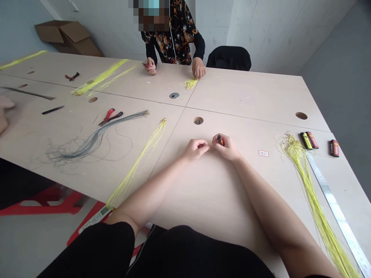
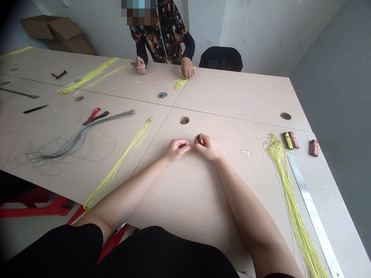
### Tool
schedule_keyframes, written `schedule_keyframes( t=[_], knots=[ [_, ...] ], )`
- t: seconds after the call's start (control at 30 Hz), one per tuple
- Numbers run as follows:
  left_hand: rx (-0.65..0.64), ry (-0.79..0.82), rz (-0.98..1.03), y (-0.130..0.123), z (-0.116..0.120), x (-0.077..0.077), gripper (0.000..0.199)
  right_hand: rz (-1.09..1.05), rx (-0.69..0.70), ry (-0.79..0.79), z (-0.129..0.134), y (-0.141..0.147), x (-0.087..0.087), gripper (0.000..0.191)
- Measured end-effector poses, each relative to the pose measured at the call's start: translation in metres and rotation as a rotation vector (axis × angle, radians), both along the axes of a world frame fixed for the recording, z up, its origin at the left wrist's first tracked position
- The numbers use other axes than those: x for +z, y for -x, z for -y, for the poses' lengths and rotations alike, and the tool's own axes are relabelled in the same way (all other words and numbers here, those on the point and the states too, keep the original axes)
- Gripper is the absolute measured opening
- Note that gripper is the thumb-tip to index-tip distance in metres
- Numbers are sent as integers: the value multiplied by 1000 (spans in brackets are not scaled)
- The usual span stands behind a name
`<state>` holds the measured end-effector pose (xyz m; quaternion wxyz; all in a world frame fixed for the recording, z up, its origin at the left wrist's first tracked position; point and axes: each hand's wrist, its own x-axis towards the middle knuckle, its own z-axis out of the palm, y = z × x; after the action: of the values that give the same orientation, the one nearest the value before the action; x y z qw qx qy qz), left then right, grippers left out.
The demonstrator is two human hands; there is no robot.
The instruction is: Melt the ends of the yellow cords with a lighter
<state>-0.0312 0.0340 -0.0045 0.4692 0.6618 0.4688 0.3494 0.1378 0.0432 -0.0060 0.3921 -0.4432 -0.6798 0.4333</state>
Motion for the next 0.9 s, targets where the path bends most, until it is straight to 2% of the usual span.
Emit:
schedule_keyframes(
  t=[0.17,0.47,0.57,0.73,0.9],
  knots=[
    [1,-2,14,1,-1,-2,26,-98,-47,59,-2,-2,-3,7],
    [22,-1,11,2,-2,-1,28,-327,-34,216,-4,-3,-5,15],
    [37,14,48,3,-6,-3,29,-412,-48,299,-8,-7,-5,21],
    [82,53,173,6,-15,-6,25,-466,29,423,-13,-13,-1,46],
    [143,106,220,5,-17,-6,26,-468,-13,438,-10,-7,4,47]
  ],
)
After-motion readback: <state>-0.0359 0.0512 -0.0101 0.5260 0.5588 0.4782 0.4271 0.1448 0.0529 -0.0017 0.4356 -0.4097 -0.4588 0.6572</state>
